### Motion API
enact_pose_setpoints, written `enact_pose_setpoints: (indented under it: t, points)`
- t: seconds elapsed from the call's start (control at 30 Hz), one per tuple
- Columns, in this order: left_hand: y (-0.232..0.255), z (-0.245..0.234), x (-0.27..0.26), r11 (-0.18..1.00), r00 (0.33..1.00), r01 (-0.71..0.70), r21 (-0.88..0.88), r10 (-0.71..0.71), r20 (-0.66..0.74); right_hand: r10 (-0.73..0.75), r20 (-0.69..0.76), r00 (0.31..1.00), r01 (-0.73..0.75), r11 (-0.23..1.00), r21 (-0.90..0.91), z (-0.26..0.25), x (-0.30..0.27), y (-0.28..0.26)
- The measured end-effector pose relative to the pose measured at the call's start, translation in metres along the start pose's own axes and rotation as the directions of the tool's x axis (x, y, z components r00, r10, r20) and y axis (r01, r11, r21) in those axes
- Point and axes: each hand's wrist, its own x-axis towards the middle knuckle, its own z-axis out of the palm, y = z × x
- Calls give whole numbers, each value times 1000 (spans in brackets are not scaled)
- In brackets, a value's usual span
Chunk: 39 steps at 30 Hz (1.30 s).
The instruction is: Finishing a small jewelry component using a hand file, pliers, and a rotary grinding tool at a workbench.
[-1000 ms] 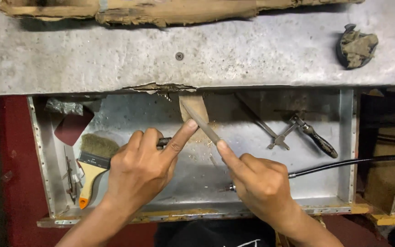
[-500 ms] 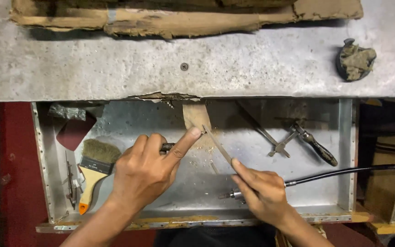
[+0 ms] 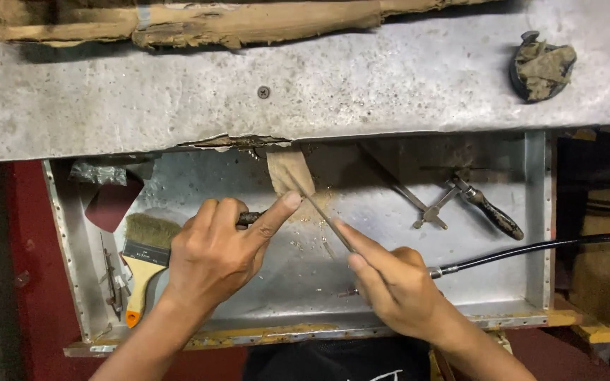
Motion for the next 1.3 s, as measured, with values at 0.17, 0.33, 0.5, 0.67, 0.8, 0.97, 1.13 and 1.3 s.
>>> enact_pose_setpoints:
  t: [0.17,0.33,0.5,0.67,0.8,0.97,1.13,1.3]
  points:
    - [1,-4,0,1000,1000,0,-22,0,6,-59,-15,998,57,991,-120,-5,-9,4]
    - [2,-5,1,1000,1000,-17,-6,17,6,-81,-64,995,65,976,-210,1,-3,-2]
    - [3,-4,-3,999,1000,5,-46,-4,22,-163,-109,981,129,953,-273,-6,9,-8]
    - [1,-7,0,999,1000,9,-39,-8,23,-219,-132,967,161,922,-351,0,-10,6]
    - [3,-7,0,1000,1000,2,-5,-2,18,-293,-69,954,243,884,-398,3,13,7]
    - [2,-6,2,1000,1000,1,16,0,-10,-312,-95,945,255,888,-383,-1,-16,24]
    - [4,-9,-1,1000,1000,-2,28,2,22,-320,-67,945,266,872,-411,3,7,12]
    - [5,-8,2,1000,1000,19,-8,-19,-7,-279,-109,954,224,905,-361,2,-26,30]
